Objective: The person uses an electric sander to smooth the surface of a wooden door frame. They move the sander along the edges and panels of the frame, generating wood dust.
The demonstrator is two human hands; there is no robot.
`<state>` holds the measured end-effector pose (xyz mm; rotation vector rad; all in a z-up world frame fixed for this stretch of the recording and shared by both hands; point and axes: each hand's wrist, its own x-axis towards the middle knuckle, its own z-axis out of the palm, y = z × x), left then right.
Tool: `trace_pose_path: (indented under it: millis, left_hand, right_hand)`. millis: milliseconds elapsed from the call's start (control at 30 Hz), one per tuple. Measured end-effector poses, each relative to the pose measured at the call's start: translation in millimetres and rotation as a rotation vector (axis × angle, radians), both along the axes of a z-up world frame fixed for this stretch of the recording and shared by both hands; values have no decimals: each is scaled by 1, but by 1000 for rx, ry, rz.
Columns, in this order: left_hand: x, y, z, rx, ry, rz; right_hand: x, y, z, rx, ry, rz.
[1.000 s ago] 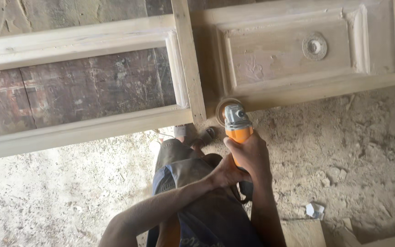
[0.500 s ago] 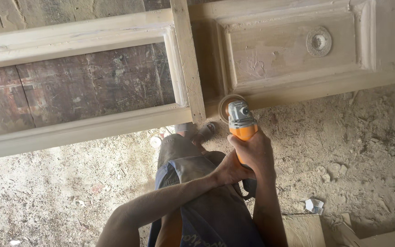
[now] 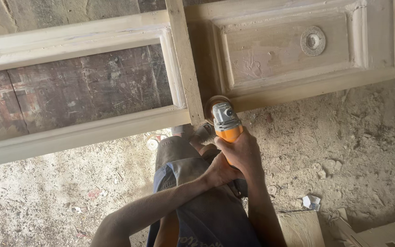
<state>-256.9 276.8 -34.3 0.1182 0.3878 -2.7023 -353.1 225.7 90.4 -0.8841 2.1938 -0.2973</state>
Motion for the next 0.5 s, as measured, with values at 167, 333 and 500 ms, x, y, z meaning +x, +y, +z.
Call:
trace_pose_path:
  millis: [167, 333, 500]
  left_hand:
    - [-2, 4, -6, -151, -89, -15]
    - [-17, -1, 10, -1069, -513, 63]
    - [-38, -1, 23, -438, -258, -21]
  right_hand:
    - [-4, 2, 1, 16, 12, -24]
    - [-17, 1, 3, -15, 36, -25]
    - [-41, 2, 4, -22, 41, -15]
